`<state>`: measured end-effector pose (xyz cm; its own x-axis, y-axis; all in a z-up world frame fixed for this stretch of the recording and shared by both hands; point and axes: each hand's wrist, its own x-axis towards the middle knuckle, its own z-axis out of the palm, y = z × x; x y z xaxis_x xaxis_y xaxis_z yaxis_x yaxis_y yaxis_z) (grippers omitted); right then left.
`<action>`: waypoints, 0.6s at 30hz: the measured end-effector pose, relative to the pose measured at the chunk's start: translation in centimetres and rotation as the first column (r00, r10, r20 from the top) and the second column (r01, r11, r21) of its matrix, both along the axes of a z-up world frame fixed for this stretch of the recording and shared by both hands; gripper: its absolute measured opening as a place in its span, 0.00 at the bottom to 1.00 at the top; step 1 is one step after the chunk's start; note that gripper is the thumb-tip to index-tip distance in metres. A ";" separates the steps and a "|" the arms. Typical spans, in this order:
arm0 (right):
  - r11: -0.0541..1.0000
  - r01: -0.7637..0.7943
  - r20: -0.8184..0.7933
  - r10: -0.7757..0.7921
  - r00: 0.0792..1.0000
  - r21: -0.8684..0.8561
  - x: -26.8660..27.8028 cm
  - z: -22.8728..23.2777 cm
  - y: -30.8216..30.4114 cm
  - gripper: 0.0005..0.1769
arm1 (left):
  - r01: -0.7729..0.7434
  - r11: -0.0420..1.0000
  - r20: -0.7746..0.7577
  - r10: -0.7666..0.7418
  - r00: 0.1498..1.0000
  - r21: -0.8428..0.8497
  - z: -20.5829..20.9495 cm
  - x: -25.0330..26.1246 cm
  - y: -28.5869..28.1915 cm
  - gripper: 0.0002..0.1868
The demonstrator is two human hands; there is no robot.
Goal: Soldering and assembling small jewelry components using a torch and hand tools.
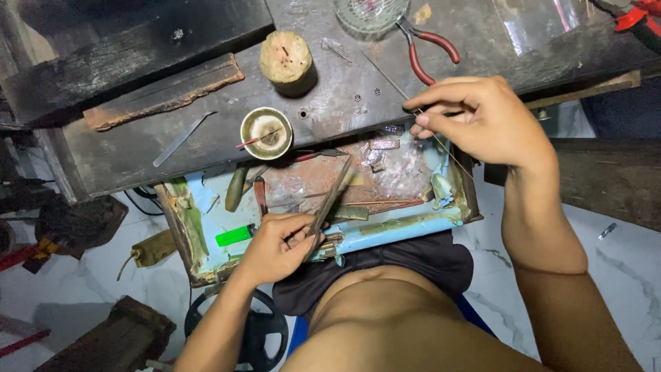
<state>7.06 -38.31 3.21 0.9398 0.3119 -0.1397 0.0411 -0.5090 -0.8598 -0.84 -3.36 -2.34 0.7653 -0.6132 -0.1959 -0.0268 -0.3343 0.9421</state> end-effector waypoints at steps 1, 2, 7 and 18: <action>0.999 0.001 -0.035 -0.003 0.999 -0.043 0.2 0.1 -0.1 0.12 | -0.018 1.000 0.012 0.018 1.000 0.002 -0.1 0.0 0.1 0.08; 0.999 0.001 -0.032 -0.002 1.000 -0.044 0.1 0.4 -0.3 0.12 | -0.018 1.000 0.016 0.018 1.000 0.001 -0.1 0.1 0.2 0.08; 0.980 0.076 0.042 -0.069 0.997 -0.184 -1.1 2.6 -0.5 0.19 | -0.006 1.000 -0.004 0.006 1.000 0.010 -0.7 -0.2 0.5 0.12; 0.949 0.030 0.044 -0.016 0.999 -0.314 0.1 2.5 0.0 0.26 | -0.022 0.999 0.012 0.022 1.000 0.047 -0.9 -0.2 0.5 0.10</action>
